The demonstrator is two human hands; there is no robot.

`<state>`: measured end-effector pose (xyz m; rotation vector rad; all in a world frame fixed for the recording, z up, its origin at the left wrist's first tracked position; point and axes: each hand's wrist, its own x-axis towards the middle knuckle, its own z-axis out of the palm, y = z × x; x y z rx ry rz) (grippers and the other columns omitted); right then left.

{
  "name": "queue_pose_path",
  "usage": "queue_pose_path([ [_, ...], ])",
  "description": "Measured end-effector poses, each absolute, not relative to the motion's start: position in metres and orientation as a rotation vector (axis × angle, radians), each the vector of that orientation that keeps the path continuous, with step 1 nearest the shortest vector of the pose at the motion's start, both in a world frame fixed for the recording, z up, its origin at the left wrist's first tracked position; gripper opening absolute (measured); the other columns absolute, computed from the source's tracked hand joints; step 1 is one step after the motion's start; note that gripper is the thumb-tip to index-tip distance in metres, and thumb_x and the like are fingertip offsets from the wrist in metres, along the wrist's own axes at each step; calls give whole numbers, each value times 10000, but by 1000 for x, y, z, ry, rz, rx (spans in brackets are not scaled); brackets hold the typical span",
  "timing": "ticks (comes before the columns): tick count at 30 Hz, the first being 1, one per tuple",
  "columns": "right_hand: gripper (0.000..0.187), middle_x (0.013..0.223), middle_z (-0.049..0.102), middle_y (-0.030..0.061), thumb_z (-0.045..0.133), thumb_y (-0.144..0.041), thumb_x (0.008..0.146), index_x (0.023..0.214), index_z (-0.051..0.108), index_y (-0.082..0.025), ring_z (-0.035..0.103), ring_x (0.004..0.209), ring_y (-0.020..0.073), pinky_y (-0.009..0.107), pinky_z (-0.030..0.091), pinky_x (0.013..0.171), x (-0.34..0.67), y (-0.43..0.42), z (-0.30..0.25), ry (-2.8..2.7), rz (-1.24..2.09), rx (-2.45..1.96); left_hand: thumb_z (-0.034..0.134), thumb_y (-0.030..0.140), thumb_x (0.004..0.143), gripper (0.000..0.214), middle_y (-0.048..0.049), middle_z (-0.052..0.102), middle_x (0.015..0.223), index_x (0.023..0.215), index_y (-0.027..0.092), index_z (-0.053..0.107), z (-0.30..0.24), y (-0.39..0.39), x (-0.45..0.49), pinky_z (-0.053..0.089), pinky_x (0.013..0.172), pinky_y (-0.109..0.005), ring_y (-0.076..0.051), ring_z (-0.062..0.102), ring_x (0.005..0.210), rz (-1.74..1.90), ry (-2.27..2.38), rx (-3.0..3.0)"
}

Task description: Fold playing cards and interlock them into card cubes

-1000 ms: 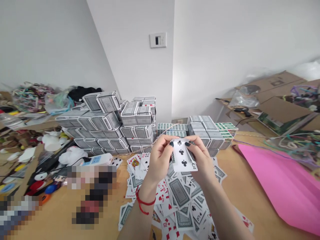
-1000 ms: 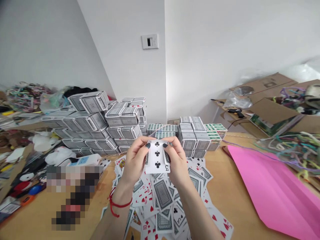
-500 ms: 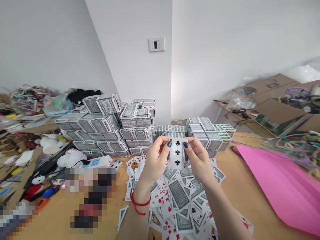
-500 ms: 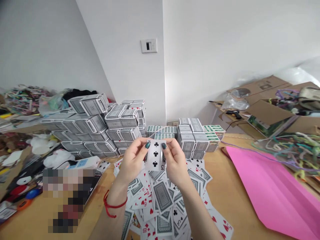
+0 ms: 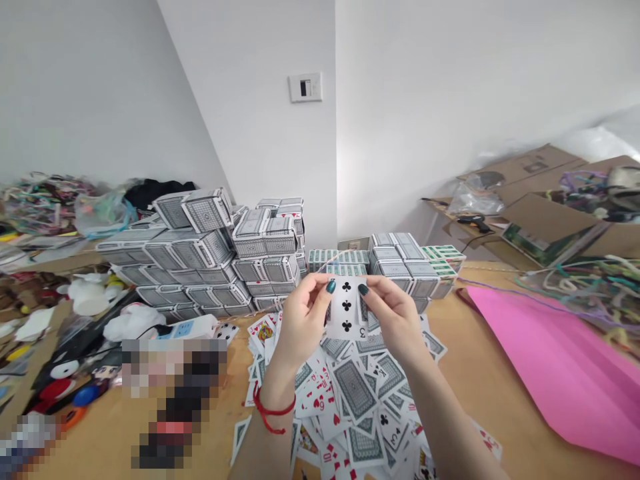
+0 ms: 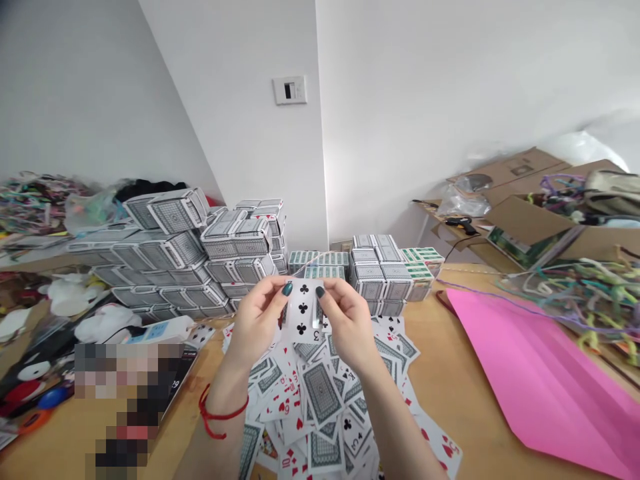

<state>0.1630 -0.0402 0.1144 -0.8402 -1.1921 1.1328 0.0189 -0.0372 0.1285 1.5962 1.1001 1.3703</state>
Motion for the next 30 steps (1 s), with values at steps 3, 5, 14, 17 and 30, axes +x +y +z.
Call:
queue_pose_path([
  [3, 210, 638, 556, -21, 560, -363, 797, 925, 610, -204, 464, 496, 87, 207, 402, 490, 162, -41, 114, -1139, 1131, -841, 502, 319, 826, 212, -6, 587, 767, 984, 202, 582, 131, -40, 20, 401, 503, -191, -97, 505, 605, 1354, 998, 1539],
  [5, 197, 610, 520, -30, 562, -352, 796, 920, 609, -206, 432, 480, 83, 203, 389, 477, 161, -42, 113, -1116, 1135, -824, 511, 296, 819, 194, -5, 583, 762, 970, 197, 579, 132, -42, 21, 406, 526, -193, -94, 505, 609, 1357, 945, 1504],
  [14, 159, 599, 528, -27, 577, -299, 743, 873, 615, -214, 427, 463, 96, 210, 339, 426, 152, -46, 116, -973, 1215, -809, 498, 192, 738, 128, 9, 571, 684, 817, 186, 599, 126, -39, 24, 375, 504, -194, -94, 482, 556, 1476, 900, 1412],
  [17, 113, 547, 489, -45, 579, -257, 709, 806, 618, -215, 373, 419, 80, 195, 290, 387, 149, -47, 118, -890, 1275, -774, 477, 171, 688, 124, 31, 530, 586, 725, 190, 594, 125, -39, 29, 319, 437, -190, -79, 405, 463, 1547, 879, 1340],
  [30, 313, 513, 340, -59, 491, -492, 787, 721, 559, -194, 299, 419, 81, 208, 247, 397, 155, -45, 117, -1095, 1440, -757, 433, 127, 664, 166, 21, 490, 561, 553, 205, 528, 130, -46, 21, 337, 507, -241, -118, 433, 521, 1601, 994, 1727],
])
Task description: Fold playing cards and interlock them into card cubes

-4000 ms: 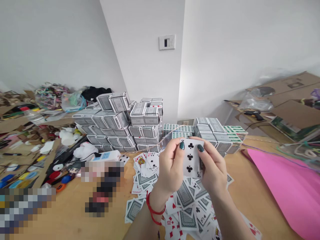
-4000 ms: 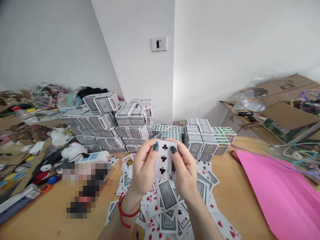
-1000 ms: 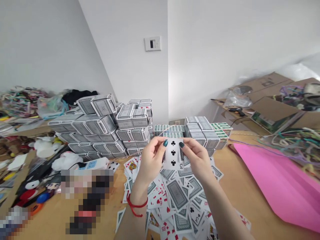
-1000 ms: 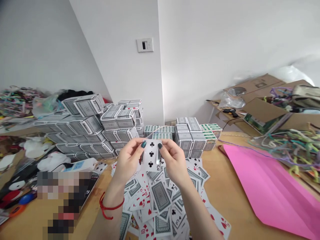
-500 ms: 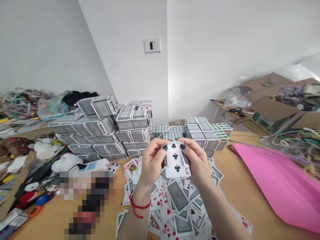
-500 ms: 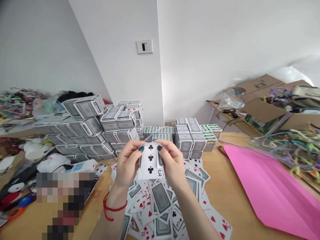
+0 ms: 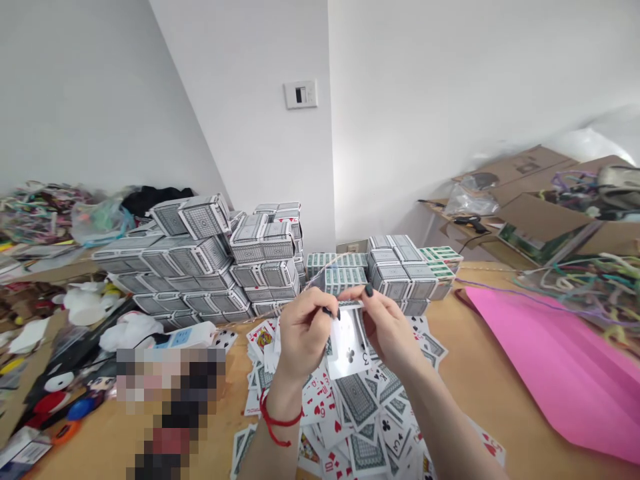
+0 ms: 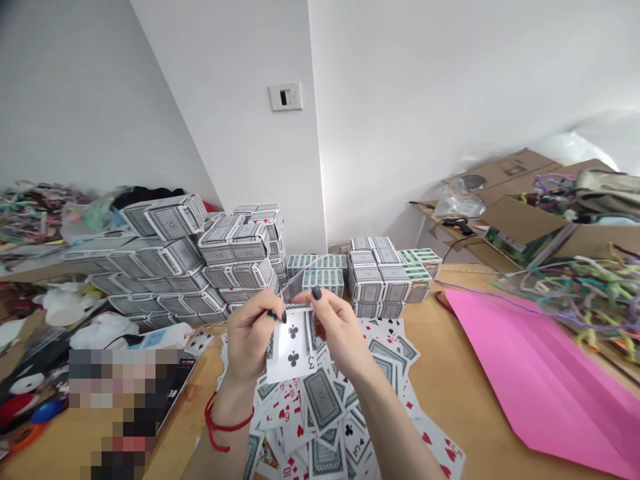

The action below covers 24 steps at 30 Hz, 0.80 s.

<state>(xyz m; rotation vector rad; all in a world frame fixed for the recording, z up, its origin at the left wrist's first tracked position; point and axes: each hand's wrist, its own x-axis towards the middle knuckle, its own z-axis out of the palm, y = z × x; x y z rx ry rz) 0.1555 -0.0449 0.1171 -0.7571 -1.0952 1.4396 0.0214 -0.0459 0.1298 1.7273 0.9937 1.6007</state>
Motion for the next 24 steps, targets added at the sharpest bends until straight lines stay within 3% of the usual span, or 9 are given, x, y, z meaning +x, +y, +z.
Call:
queue_pose_path([
  [3, 330, 514, 287, -74, 551, -474, 777, 632, 489, -184, 256, 435, 64, 195, 210, 404, 160, -44, 116, -1218, 1452, -794, 434, 110, 693, 189, 26, 478, 561, 597, 212, 559, 130, -47, 18, 338, 526, -244, -113, 423, 520, 1575, 972, 1924],
  [7, 315, 535, 337, -63, 545, -456, 788, 654, 493, -176, 293, 455, 67, 192, 248, 407, 166, -43, 118, -1343, 1233, -861, 453, 136, 743, 185, 15, 533, 619, 671, 213, 604, 130, -46, 21, 355, 524, -231, -110, 443, 539, 1496, 1011, 1927],
  [9, 289, 547, 370, -53, 525, -429, 805, 665, 495, -178, 335, 460, 73, 196, 286, 414, 166, -43, 118, -1358, 1047, -927, 483, 172, 757, 159, 4, 572, 697, 819, 216, 623, 130, -44, 24, 383, 551, -226, -114, 479, 585, 1452, 989, 1793],
  [12, 218, 569, 419, -38, 487, -350, 835, 689, 491, -188, 390, 482, 89, 208, 328, 442, 163, -45, 118, -1393, 807, -998, 576, 216, 727, 328, -9, 582, 803, 1053, 216, 545, 129, -42, 30, 421, 642, -239, -129, 528, 698, 1379, 899, 1567],
  [17, 147, 639, 491, -5, 418, -211, 849, 714, 476, -207, 464, 571, 125, 246, 381, 546, 156, -49, 115, -1515, 455, -996, 724, 273, 610, 264, 36, 500, 662, 775, 176, 543, 122, -36, 42, 385, 556, -196, -97, 475, 624, 1446, 1010, 1255],
  [24, 185, 603, 466, -12, 383, -204, 866, 700, 464, -215, 444, 529, 129, 251, 359, 514, 152, -51, 113, -1507, 410, -946, 732, 300, 564, 245, 58, 461, 526, 586, 155, 535, 126, -41, 49, 345, 461, -191, -64, 407, 473, 1454, 890, 986],
])
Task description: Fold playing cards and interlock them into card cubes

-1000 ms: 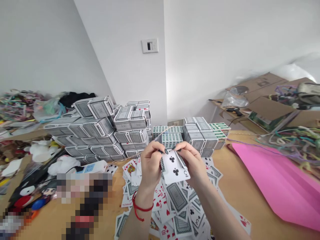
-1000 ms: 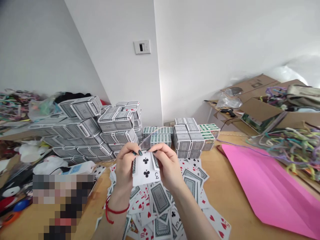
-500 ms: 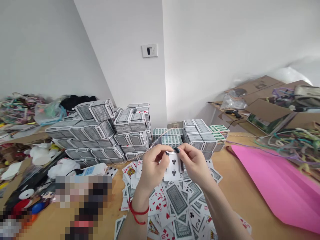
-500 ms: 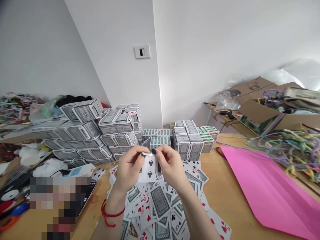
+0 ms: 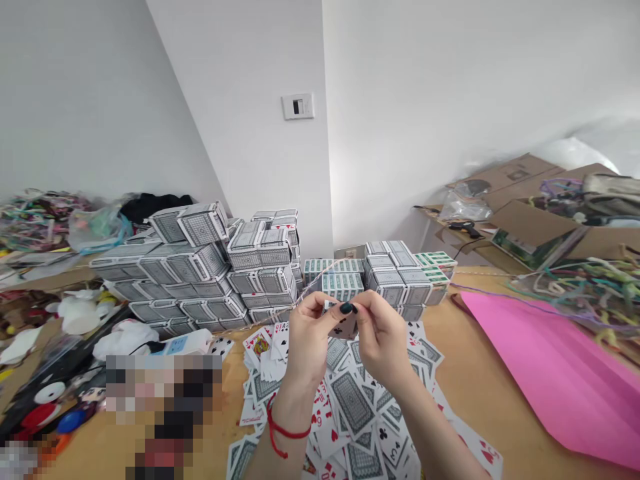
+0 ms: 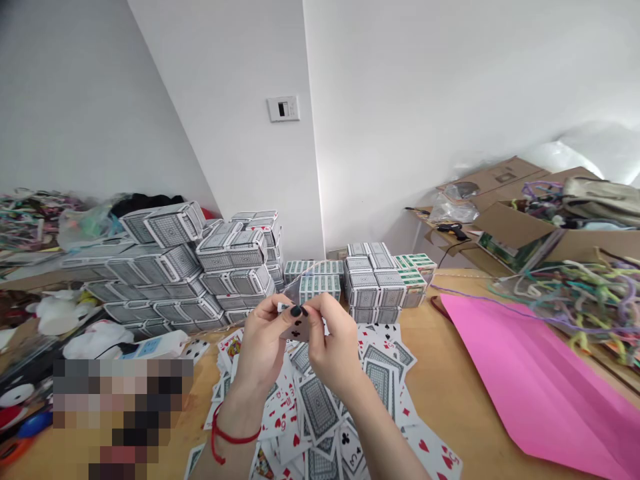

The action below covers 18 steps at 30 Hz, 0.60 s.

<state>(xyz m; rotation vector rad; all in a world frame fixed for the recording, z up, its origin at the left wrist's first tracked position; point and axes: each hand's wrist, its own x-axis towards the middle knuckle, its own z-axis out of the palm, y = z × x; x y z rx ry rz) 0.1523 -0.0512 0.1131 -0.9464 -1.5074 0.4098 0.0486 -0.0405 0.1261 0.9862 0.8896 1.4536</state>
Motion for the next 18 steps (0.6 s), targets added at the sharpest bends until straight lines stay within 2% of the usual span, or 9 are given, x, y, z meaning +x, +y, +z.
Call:
queue_pose_path([
  [10, 211, 595, 513, -8, 437, -281, 857, 675, 510, -204, 457, 536, 126, 243, 361, 517, 149, -46, 107, -1470, 635, -949, 693, 293, 580, 187, 49, 487, 497, 526, 153, 581, 122, -39, 46, 318, 461, -192, -65, 409, 464, 1661, 989, 813],
  [15, 260, 526, 452, -32, 483, -352, 836, 631, 505, -192, 407, 486, 108, 226, 332, 467, 160, -38, 105, -1354, 696, -1053, 665, 313, 653, 166, 16, 576, 569, 639, 148, 662, 124, -35, 32, 358, 487, -211, -98, 475, 518, 1399, 1059, 1163],
  [18, 284, 529, 474, -32, 511, -417, 810, 654, 526, -181, 437, 474, 105, 222, 353, 454, 162, -34, 108, -1345, 946, -1020, 638, 319, 702, 168, -4, 634, 654, 717, 156, 678, 125, -34, 23, 403, 561, -218, -124, 539, 618, 1343, 1156, 1378],
])
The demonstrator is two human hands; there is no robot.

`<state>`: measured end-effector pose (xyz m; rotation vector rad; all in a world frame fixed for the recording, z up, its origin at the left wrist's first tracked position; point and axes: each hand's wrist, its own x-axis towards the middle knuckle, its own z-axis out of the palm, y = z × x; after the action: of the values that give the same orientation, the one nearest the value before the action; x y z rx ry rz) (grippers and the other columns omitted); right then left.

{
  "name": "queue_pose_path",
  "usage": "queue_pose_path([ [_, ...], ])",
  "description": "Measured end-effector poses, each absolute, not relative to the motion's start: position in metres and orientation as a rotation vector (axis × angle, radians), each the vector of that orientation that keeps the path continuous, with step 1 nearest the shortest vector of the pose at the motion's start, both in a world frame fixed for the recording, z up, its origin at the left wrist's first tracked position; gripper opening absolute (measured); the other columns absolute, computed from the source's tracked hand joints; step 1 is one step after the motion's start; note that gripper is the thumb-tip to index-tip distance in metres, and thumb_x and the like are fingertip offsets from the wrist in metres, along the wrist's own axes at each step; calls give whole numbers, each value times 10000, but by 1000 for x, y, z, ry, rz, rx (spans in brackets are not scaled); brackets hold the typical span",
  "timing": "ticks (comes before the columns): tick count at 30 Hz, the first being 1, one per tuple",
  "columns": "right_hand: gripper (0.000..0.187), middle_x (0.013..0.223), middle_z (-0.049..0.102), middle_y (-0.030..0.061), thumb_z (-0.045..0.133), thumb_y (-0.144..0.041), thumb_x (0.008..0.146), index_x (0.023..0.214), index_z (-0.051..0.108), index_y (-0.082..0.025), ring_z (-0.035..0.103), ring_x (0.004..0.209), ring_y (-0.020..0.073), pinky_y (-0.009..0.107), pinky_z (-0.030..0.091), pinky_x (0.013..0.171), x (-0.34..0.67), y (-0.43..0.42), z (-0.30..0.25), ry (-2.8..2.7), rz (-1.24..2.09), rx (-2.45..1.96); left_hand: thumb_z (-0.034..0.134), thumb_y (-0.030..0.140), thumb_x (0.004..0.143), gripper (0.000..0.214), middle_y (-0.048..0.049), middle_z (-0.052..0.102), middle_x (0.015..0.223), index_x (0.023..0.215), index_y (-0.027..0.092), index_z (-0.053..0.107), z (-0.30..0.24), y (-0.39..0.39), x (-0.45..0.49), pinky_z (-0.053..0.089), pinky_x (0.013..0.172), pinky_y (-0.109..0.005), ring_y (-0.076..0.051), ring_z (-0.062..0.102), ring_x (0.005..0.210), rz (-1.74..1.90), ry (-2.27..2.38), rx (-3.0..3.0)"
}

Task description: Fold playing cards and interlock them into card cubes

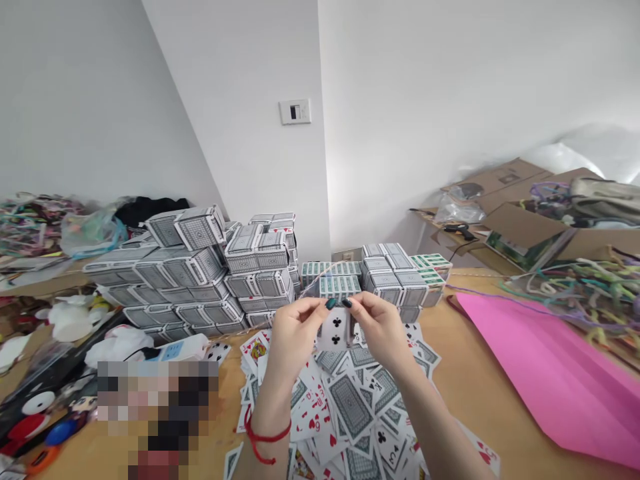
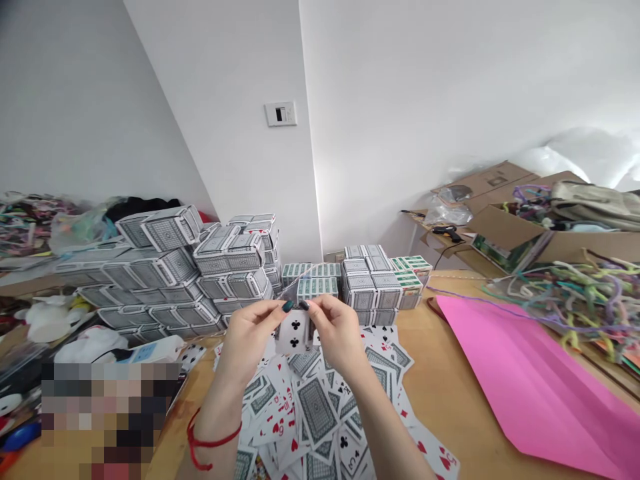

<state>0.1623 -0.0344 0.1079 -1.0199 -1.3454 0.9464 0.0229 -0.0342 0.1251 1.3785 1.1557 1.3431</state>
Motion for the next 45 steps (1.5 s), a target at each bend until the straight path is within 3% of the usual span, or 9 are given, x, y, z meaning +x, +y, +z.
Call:
queue_pose_path([
  [6, 311, 715, 610, 15, 697, -412, 642, 789, 595, -157, 574, 658, 156, 278, 482, 611, 155, -35, 113, -1375, 1464, -858, 593, 330, 733, 213, -26, 652, 736, 851, 156, 632, 122, -30, 22, 449, 594, -224, -130, 580, 654, 1577, 1297, 1306],
  [10, 279, 671, 593, 16, 691, -407, 657, 721, 612, -147, 549, 629, 137, 267, 469, 623, 160, -32, 110, -1212, 1414, -900, 609, 334, 710, 229, -38, 660, 756, 843, 150, 638, 126, -30, 19, 488, 638, -249, -148, 604, 692, 1531, 1273, 1315],
  [16, 294, 630, 570, 7, 683, -430, 670, 689, 560, -164, 493, 557, 119, 239, 399, 541, 174, -23, 100, -1044, 1258, -912, 605, 277, 710, 292, -13, 658, 749, 978, 169, 650, 132, -34, 9, 509, 710, -308, -161, 611, 702, 1150, 1119, 1417],
  [21, 304, 575, 546, -2, 661, -449, 684, 665, 552, -165, 476, 541, 129, 245, 368, 528, 177, -23, 98, -1176, 1193, -978, 553, 327, 759, 255, -42, 685, 820, 899, 160, 686, 132, -34, 6, 474, 708, -275, -185, 597, 783, 1041, 1059, 1505],
  [29, 282, 569, 521, -16, 642, -435, 709, 665, 574, -164, 457, 531, 115, 233, 379, 521, 173, -22, 96, -1144, 1217, -959, 620, 305, 686, 179, 2, 585, 574, 626, 137, 627, 128, -31, 9, 433, 541, -207, -117, 520, 552, 1170, 1186, 1457],
  [35, 300, 651, 540, 5, 645, -480, 684, 701, 601, -183, 510, 615, 146, 266, 459, 557, 154, -3, 67, -818, 1309, -784, 669, 318, 608, 196, 11, 590, 633, 642, 154, 566, 90, -5, 31, 518, 653, -276, -133, 572, 636, 1437, 1118, 973],
  [40, 355, 597, 529, -6, 689, -468, 618, 818, 641, -179, 469, 538, 127, 222, 386, 457, 155, 19, 14, -755, 1273, -961, 691, 354, 591, 270, 13, 559, 583, 597, 167, 497, 37, 17, 36, 525, 638, -313, -151, 588, 594, 1283, 1082, 1013],
  [45, 365, 566, 522, -17, 687, -459, 604, 820, 650, -167, 429, 474, 113, 232, 357, 454, 163, 27, -17, -777, 1245, -1049, 677, 374, 632, 321, -26, 626, 725, 854, 162, 581, -1, 22, 29, 506, 607, -293, -162, 609, 621, 1145, 979, 1044],
])
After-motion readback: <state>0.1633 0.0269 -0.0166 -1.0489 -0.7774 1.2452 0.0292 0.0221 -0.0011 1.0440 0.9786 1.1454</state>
